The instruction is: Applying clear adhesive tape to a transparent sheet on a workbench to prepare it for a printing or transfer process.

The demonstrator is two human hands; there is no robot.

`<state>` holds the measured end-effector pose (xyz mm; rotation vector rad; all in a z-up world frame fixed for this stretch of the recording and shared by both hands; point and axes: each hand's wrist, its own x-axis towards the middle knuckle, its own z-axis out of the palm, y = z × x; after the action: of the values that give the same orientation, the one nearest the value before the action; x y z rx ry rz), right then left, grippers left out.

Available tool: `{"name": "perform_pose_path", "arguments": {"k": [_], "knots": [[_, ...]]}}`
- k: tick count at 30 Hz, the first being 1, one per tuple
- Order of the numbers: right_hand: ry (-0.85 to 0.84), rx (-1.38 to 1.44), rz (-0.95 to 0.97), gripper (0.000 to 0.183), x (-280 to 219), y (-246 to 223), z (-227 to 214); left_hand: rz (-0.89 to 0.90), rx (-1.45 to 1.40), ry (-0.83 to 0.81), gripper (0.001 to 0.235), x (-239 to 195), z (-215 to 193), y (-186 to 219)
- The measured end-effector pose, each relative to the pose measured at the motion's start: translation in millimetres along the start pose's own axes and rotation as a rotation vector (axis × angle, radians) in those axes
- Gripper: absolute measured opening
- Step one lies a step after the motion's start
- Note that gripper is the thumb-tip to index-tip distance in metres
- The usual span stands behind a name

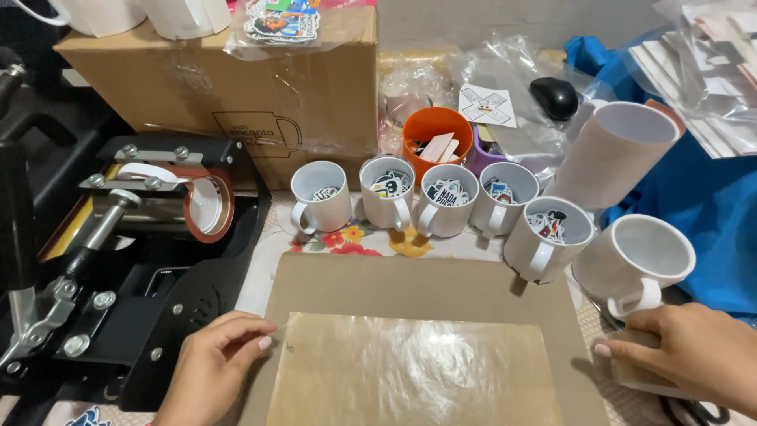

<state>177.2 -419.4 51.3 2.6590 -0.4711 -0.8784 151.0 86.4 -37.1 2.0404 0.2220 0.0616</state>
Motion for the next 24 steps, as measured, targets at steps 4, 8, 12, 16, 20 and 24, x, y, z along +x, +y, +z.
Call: {"name": "perform_pose_path", "arguments": {"k": [4, 8, 12, 16, 20, 24], "knots": [[0.027, -0.069, 0.011, 0.056, 20, -1, 12, 0.148, 0.251, 0.016, 0.022, 1, 6, 1], [0.062, -0.092, 0.01, 0.055, 30, 6, 24, 0.118, 0.204, 0.015, 0.025, 2, 6, -3], [0.176, -0.105, 0.045, 0.054, 44, 17, 43, 0.024, 0.104, -0.027, 0.025, -3, 5, 1], [0.156, -0.079, 0.014, 0.055, 41, 19, 41, -0.128, -0.119, -0.013, 0.029, -3, 5, -1], [0.226, -0.039, -0.004, 0.057, 43, 17, 39, -0.177, -0.006, -0.043, 0.031, -2, 5, 9], [0.112, -0.152, 0.025, 0.057, 18, -9, 9, 0.028, 0.253, -0.069, 0.033, 5, 5, 3]]}}
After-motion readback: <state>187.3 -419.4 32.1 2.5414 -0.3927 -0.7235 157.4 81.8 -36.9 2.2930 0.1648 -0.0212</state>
